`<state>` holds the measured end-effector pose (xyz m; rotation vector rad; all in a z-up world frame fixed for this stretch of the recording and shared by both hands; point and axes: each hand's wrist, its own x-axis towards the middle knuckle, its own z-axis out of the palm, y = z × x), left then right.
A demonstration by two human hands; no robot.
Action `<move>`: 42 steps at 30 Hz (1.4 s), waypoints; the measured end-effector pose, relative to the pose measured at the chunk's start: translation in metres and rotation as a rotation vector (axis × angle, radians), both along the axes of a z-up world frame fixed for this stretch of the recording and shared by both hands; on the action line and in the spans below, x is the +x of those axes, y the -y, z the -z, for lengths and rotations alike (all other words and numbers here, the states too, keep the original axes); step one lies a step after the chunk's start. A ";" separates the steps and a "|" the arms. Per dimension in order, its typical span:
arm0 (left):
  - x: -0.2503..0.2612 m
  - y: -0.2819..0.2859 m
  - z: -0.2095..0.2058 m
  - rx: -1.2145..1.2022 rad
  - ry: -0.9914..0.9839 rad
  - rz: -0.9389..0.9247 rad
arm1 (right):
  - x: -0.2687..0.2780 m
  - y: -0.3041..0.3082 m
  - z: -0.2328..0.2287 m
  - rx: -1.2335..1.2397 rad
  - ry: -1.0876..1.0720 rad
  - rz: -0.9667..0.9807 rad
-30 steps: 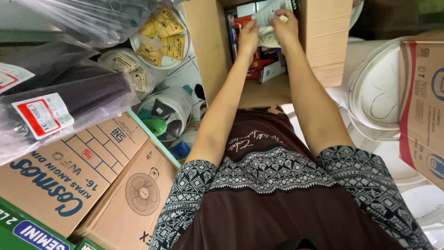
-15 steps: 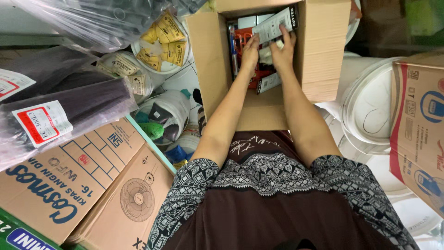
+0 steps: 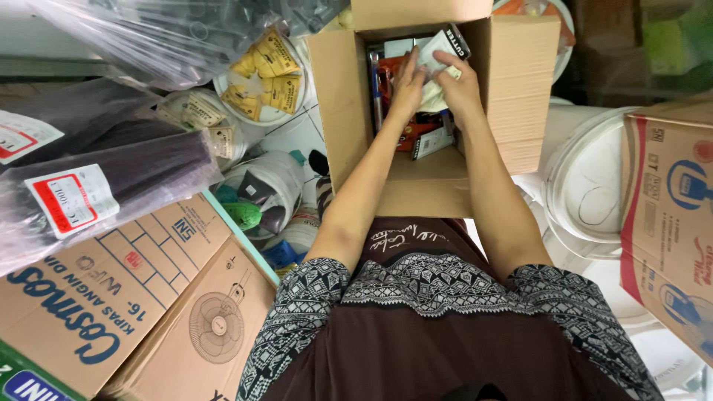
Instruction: The person wipes packaged and unpackaged tools, such as cutters, with a cloth while sitting in a storage area.
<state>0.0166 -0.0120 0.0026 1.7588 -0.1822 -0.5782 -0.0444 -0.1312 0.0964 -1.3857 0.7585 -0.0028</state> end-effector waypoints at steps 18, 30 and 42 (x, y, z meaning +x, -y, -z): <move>0.039 -0.089 -0.216 -0.711 -0.240 0.144 | 0.004 -0.051 -0.269 0.017 0.587 -0.180; 0.025 -0.192 -0.347 -1.065 -0.393 0.431 | -0.002 -0.133 -0.341 -0.210 1.152 0.169; 0.013 -0.279 -0.321 -0.817 0.098 0.197 | 0.040 -0.281 -0.390 -1.194 0.895 -0.208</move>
